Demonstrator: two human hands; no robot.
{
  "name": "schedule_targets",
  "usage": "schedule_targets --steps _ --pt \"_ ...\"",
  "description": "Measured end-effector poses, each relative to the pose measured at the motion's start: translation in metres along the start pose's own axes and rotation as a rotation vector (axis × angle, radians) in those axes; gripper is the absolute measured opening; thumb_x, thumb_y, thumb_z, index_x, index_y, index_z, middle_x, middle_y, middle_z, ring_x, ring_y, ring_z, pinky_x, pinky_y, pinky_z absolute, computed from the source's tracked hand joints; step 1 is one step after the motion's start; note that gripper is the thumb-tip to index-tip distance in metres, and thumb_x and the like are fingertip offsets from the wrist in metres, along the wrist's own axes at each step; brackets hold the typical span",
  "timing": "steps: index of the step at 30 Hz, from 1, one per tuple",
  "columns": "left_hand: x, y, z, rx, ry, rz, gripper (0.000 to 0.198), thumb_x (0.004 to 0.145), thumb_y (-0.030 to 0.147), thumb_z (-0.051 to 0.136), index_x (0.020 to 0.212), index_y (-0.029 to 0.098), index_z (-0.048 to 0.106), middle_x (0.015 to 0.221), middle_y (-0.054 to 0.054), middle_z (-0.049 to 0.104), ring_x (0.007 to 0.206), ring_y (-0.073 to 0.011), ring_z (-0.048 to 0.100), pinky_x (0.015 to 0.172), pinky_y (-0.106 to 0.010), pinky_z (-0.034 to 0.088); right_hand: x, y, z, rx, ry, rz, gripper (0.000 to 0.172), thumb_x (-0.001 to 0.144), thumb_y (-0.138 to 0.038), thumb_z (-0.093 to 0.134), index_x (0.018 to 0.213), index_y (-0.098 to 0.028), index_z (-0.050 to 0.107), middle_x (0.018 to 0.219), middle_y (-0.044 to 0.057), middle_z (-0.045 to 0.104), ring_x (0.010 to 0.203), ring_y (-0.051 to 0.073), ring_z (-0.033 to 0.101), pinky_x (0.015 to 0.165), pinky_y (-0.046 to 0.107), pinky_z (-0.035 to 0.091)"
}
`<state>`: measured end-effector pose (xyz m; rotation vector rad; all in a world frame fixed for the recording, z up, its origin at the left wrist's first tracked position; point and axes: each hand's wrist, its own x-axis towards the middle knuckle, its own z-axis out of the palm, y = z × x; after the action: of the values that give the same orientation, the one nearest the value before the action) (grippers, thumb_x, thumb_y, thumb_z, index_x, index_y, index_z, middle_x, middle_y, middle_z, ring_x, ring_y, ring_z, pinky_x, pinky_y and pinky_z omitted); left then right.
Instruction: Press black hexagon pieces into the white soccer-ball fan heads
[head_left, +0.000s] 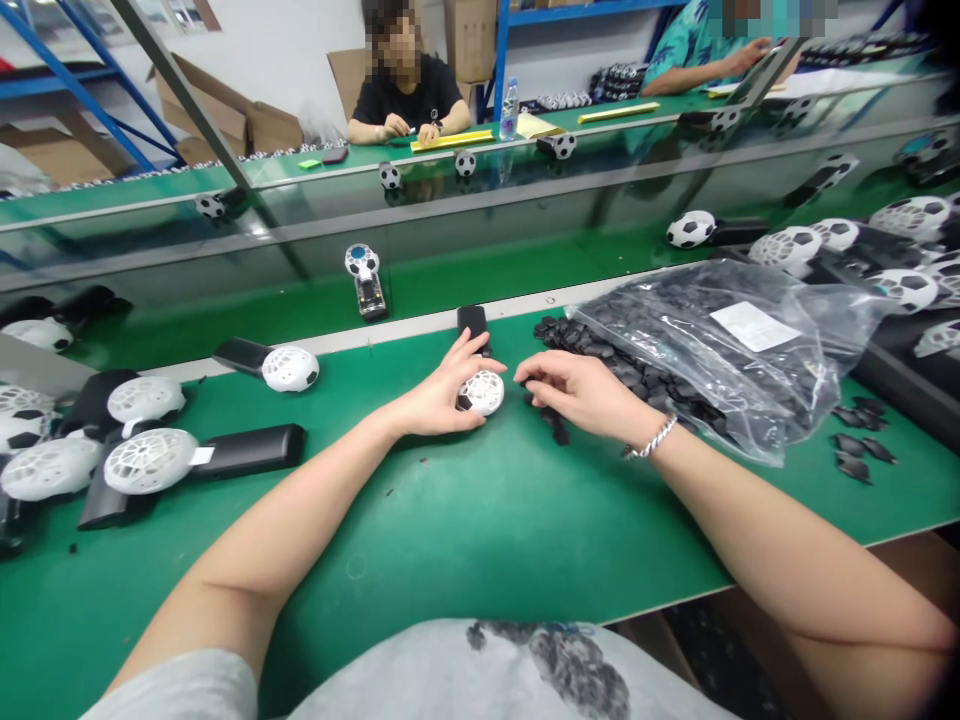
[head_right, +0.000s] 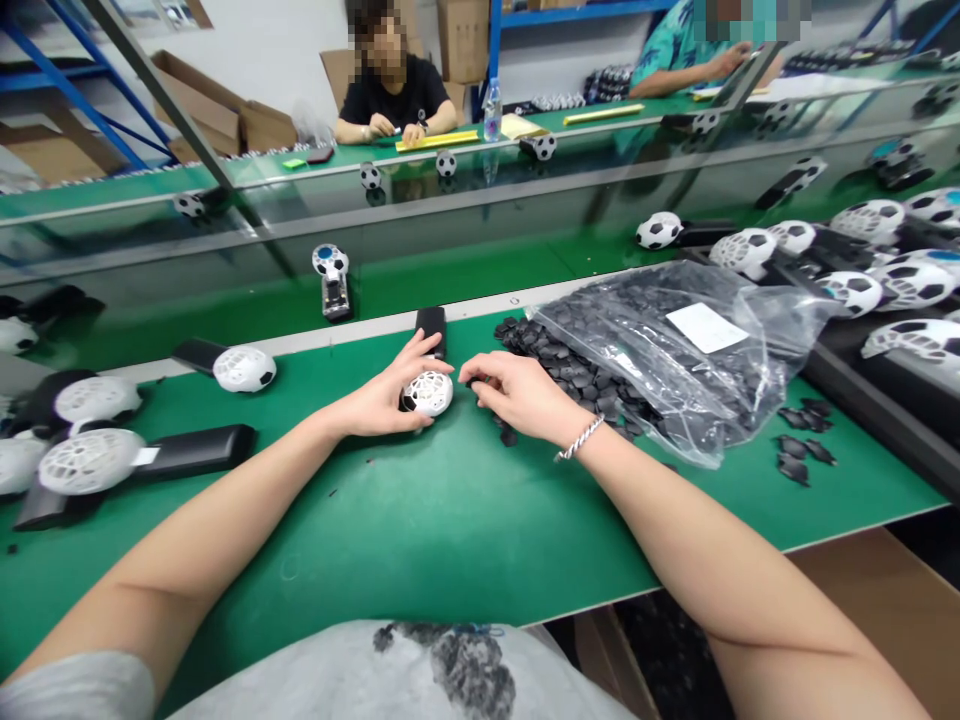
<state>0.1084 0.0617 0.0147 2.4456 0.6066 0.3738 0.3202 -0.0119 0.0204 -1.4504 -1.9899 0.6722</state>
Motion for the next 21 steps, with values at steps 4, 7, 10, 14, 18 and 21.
schedule_targets --steps 4,7,10,14,18,21 --pt "0.000 0.000 0.010 -0.051 0.132 -0.158 0.064 0.063 0.019 0.066 0.123 0.023 0.044 0.149 -0.011 0.006 0.137 -0.0345 -0.002 0.107 -0.055 0.015 0.000 -0.003 0.007 0.119 0.020 -0.025 0.019 0.082 -0.021 0.046 0.095 -0.020 0.060 0.088 0.002 0.058 0.058 0.010 0.058 0.058 0.025 0.048" --pt "0.000 -0.002 0.014 -0.098 0.193 -0.179 0.060 0.063 0.024 0.068 0.119 0.021 0.048 0.148 -0.012 0.011 0.137 -0.0337 0.003 0.108 -0.052 0.017 0.001 -0.004 0.010 0.153 0.015 -0.004 0.017 0.082 -0.024 0.049 0.093 -0.019 0.061 0.086 0.003 0.059 0.064 0.012 0.060 0.060 0.026 0.049" --pt "0.000 -0.005 0.012 -0.132 0.148 -0.089 0.056 0.063 0.020 0.067 0.116 0.022 0.049 0.147 -0.011 0.016 0.137 -0.0306 0.009 0.109 -0.050 0.017 0.002 -0.004 0.011 0.142 0.003 -0.020 0.021 0.078 -0.027 0.058 0.096 -0.019 0.062 0.085 0.003 0.062 0.069 0.014 0.060 0.064 0.027 0.050" --pt "0.001 -0.007 0.010 -0.144 0.108 -0.017 0.055 0.063 0.017 0.065 0.116 0.022 0.049 0.147 -0.009 0.019 0.137 -0.0288 0.011 0.110 -0.050 0.015 0.001 -0.004 0.012 -0.028 0.023 -0.145 0.015 0.080 -0.028 0.058 0.091 -0.020 0.065 0.081 0.004 0.064 0.072 0.015 0.060 0.069 0.028 0.049" --pt "0.001 -0.007 0.009 -0.139 0.103 -0.011 0.056 0.063 0.017 0.065 0.116 0.022 0.049 0.146 -0.010 0.021 0.137 -0.0294 0.011 0.109 -0.051 0.015 0.001 -0.002 0.011 -0.186 0.142 -0.266 0.018 0.085 -0.028 0.051 0.080 -0.019 0.066 0.083 0.006 0.063 0.076 0.016 0.058 0.071 0.029 0.047" --pt "0.001 -0.006 0.010 -0.135 0.106 -0.015 0.056 0.063 0.017 0.065 0.116 0.021 0.048 0.146 -0.011 0.020 0.137 -0.0295 0.011 0.109 -0.051 0.015 0.002 -0.004 0.009 -0.170 0.198 -0.196 0.018 0.085 -0.028 0.051 0.080 -0.018 0.066 0.076 0.005 0.063 0.068 0.015 0.058 0.066 0.027 0.046"
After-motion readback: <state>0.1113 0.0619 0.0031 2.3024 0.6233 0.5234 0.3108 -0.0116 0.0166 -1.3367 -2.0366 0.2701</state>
